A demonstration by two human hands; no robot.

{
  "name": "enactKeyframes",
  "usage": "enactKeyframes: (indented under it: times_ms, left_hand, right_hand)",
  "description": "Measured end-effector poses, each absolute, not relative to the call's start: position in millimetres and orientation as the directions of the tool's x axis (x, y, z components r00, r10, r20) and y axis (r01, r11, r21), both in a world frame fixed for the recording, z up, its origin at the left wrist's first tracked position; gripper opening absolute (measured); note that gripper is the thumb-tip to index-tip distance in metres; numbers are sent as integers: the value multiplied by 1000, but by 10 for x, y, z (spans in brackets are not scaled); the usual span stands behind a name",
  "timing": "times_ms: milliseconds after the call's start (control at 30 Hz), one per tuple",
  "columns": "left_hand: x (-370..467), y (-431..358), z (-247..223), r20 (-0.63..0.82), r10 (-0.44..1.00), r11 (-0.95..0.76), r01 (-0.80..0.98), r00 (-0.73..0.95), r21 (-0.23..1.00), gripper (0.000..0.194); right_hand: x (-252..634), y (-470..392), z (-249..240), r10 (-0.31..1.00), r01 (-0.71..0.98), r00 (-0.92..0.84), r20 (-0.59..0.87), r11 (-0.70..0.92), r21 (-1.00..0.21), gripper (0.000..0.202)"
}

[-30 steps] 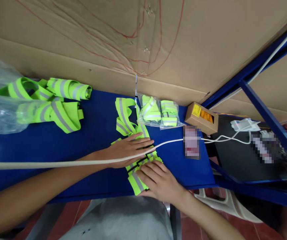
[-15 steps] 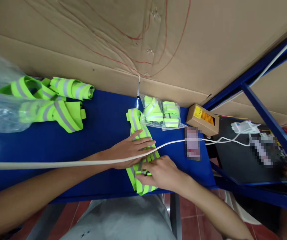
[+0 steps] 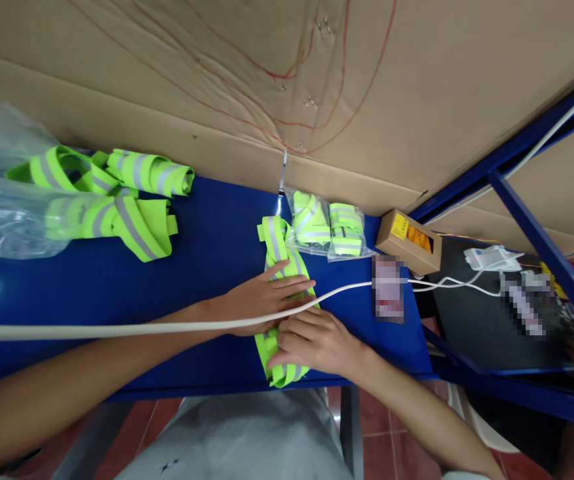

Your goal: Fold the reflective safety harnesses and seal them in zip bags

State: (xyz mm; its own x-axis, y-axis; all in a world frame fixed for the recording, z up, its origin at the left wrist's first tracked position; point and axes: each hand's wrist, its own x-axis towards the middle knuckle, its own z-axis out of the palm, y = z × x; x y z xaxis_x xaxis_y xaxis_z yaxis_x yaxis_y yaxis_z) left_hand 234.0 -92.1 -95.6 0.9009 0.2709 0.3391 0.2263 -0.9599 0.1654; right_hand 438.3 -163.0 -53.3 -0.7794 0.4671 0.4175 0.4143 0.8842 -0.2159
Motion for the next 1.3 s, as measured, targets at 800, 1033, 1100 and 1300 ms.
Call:
enactKeyframes:
  times_ms: [800, 1033, 1100, 1300]
  left_hand:
    - [2396, -1023, -1025, 187, 226, -957, 182, 956, 227, 70]
    - [2379, -1030, -933, 128, 396, -901, 358, 909, 245, 94]
    - [2381, -1026, -930, 100, 397, -895, 361, 912, 263, 99]
    - [2364, -978, -1007, 130, 447, -874, 401, 885, 276, 86]
  right_hand:
    - [4397, -1714, -318, 682, 569, -730, 45, 643, -512, 37]
    - [4318, -1696, -299, 688, 637, -676, 265, 726, -261, 29]
    - [4300, -1746, -392, 694, 690, -630, 349, 706, -158, 24]
    - [4237, -1836, -677, 689, 758, -526, 498, 645, -92, 36]
